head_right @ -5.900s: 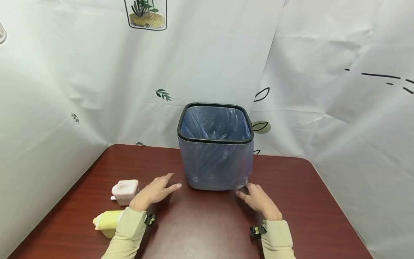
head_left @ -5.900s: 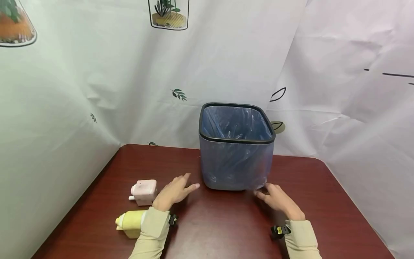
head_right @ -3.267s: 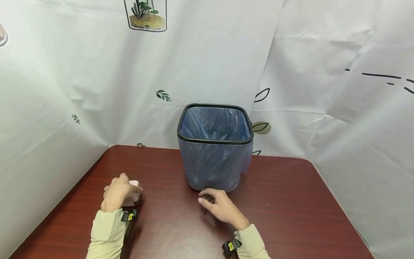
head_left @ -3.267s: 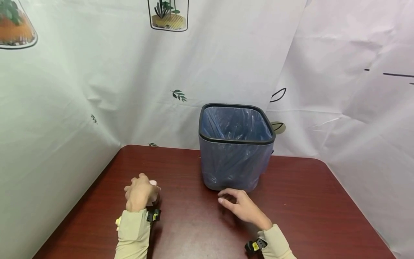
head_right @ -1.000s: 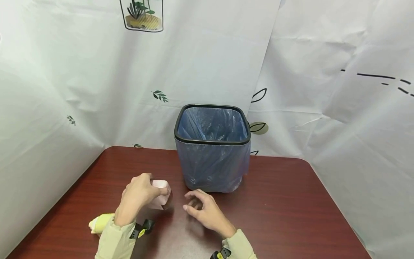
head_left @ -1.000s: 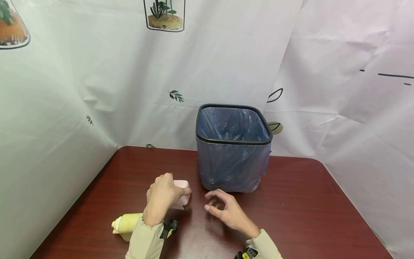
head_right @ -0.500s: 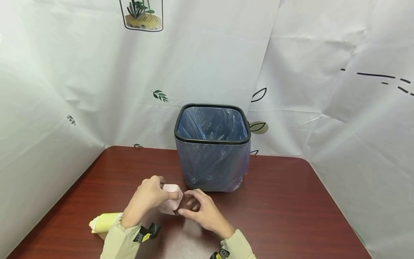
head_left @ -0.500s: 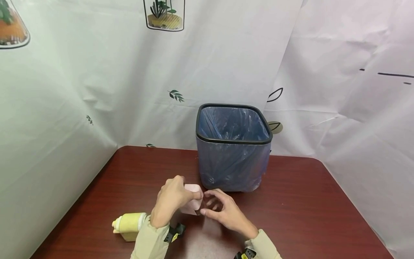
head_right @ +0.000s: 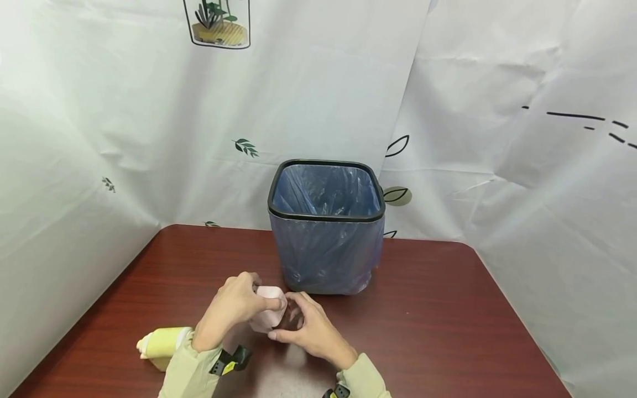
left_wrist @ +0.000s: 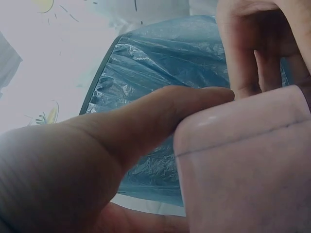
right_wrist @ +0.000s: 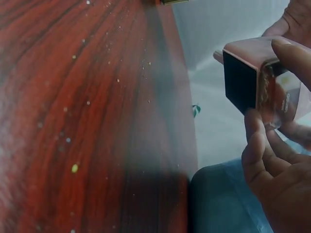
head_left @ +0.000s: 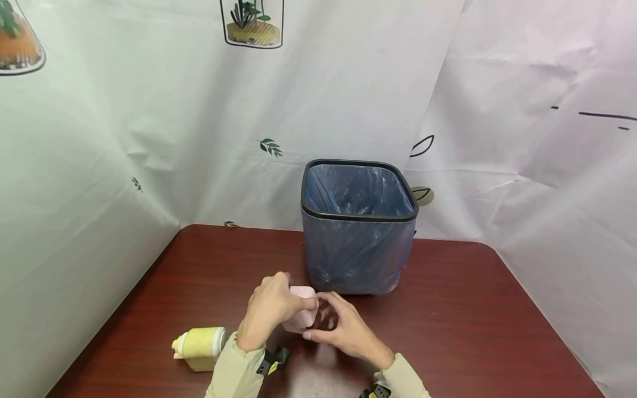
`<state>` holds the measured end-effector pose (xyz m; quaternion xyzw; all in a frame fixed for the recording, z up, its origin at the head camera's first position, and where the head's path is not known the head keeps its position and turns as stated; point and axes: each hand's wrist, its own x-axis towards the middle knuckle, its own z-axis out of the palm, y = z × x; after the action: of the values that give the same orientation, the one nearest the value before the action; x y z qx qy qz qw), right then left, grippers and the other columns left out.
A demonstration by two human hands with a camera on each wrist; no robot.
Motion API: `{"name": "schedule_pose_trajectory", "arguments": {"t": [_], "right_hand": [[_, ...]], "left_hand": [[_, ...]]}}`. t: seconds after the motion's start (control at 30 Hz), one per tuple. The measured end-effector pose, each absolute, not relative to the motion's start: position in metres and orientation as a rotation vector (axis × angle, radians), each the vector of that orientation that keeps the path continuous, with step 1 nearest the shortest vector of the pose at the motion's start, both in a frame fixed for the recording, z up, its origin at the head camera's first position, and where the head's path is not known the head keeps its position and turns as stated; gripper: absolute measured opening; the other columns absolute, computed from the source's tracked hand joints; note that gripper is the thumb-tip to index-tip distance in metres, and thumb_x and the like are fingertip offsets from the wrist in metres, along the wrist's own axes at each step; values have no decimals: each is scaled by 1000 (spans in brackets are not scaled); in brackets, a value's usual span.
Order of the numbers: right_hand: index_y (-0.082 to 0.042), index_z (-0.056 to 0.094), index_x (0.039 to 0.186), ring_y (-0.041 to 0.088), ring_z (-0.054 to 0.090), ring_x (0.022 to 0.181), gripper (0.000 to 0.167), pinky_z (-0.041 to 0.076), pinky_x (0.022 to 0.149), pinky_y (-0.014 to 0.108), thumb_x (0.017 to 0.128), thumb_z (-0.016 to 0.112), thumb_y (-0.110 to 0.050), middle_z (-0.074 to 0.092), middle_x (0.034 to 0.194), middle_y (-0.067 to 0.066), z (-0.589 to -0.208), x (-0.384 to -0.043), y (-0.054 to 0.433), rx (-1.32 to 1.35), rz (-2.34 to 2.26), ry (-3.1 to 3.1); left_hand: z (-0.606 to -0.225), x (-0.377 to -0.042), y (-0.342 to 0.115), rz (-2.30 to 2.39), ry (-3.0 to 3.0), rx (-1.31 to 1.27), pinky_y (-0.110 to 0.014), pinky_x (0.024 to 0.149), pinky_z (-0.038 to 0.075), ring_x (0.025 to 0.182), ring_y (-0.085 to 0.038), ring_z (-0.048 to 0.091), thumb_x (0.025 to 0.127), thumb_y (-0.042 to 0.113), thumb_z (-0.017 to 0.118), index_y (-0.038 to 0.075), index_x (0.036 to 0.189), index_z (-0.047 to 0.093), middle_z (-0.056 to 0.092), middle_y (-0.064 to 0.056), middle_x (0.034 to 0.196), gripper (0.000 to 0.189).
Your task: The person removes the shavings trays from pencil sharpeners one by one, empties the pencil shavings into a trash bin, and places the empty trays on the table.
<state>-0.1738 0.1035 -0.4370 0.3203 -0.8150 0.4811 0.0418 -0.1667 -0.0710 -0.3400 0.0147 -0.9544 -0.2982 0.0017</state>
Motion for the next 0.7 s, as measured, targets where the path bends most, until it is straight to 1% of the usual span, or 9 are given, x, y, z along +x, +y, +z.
{"name": "schedule_pose_trajectory", "arguments": {"t": [0.17,0.33,0.57,0.67,0.7], "right_hand": [[-22,53,119,5,56,65,54,49,57,20,72,76,-39,52,92,-6,-439,-174,101,984,1460,-2496],[-19,53,119,7,57,65,51,49,56,20,76,74,-37,53,90,-4,-439,-175,100,1016,1453,-2480],[-18,55,118,9,60,70,51,51,62,24,75,74,-36,55,89,-5,-438,-173,102,1010,1446,-2490],[-18,55,118,9,61,71,50,52,63,25,75,75,-35,56,89,-5,-438,-172,102,995,1485,-2500],[-16,55,117,11,62,71,50,52,63,26,75,75,-32,57,90,-3,-433,-169,101,977,1509,-2514]], "left_hand": [[-340,-166,-70,-944,-2997,40,-34,52,40,59,-20,53,54,43,79,4,84,62,57,-5,68,52],[-341,-168,-72,-939,-3008,39,-34,52,40,59,-21,52,53,43,78,4,82,61,57,-6,69,51],[-342,-169,-72,-928,-3021,67,-36,52,40,60,-22,53,52,45,79,5,81,61,57,-6,69,52],[-343,-169,-71,-914,-3012,72,-37,52,40,60,-22,53,51,45,78,6,82,61,58,-6,70,53],[-343,-169,-71,-911,-3008,69,-37,51,40,60,-22,53,51,45,78,6,82,62,58,-6,70,53]]}}
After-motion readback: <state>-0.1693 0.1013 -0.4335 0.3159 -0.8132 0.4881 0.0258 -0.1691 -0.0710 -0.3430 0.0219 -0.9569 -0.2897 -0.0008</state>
